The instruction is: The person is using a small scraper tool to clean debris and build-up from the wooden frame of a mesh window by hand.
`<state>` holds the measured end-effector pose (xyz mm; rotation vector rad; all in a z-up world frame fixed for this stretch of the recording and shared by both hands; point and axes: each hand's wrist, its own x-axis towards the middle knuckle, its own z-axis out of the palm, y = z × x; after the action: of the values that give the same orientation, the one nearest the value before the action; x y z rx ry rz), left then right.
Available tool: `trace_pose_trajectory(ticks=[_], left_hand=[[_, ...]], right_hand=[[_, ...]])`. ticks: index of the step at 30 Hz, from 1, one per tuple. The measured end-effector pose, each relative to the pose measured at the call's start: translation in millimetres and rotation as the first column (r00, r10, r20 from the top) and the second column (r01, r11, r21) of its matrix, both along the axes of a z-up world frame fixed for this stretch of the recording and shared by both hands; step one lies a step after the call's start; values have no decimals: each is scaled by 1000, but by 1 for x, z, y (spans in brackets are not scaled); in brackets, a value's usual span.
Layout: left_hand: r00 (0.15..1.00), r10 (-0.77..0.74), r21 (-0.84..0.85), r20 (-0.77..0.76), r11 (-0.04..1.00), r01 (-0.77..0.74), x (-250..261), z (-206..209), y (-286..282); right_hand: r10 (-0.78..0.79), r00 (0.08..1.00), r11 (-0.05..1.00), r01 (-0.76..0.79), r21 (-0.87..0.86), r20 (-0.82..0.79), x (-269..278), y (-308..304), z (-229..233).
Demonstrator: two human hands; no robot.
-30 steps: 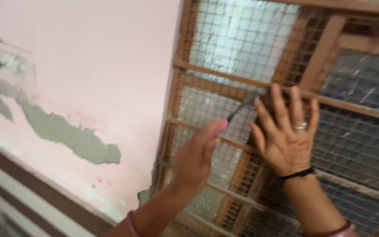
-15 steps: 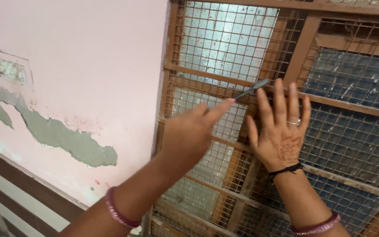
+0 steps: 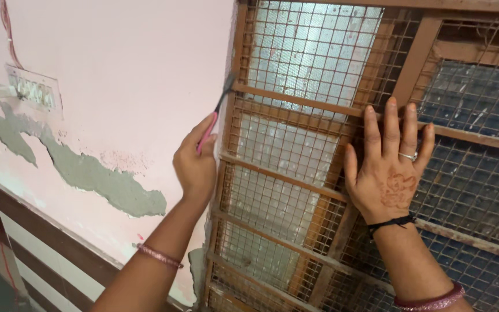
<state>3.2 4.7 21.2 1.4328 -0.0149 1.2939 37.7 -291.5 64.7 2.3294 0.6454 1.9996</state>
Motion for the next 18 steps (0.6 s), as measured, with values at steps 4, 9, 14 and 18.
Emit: trace_pose_trajectory(ticks=[4, 9, 14, 18], left_hand=[[886, -205, 244, 416, 964, 109, -1, -16, -28], [986, -2, 630, 166, 769, -105, 13, -18, -77], [983, 68, 591, 170, 792, -156, 20, -12, -66], [987, 93, 280, 130, 952, -126, 11, -31, -40]], right_hand=[[-17, 1000, 1000, 17, 1, 18, 2, 0, -1], [-43, 998, 999, 43, -8, 45, 4, -4, -7], [-36, 998, 999, 36, -3, 53, 2, -3, -5], [159, 987, 985, -158, 62, -5, -11, 5, 2]])
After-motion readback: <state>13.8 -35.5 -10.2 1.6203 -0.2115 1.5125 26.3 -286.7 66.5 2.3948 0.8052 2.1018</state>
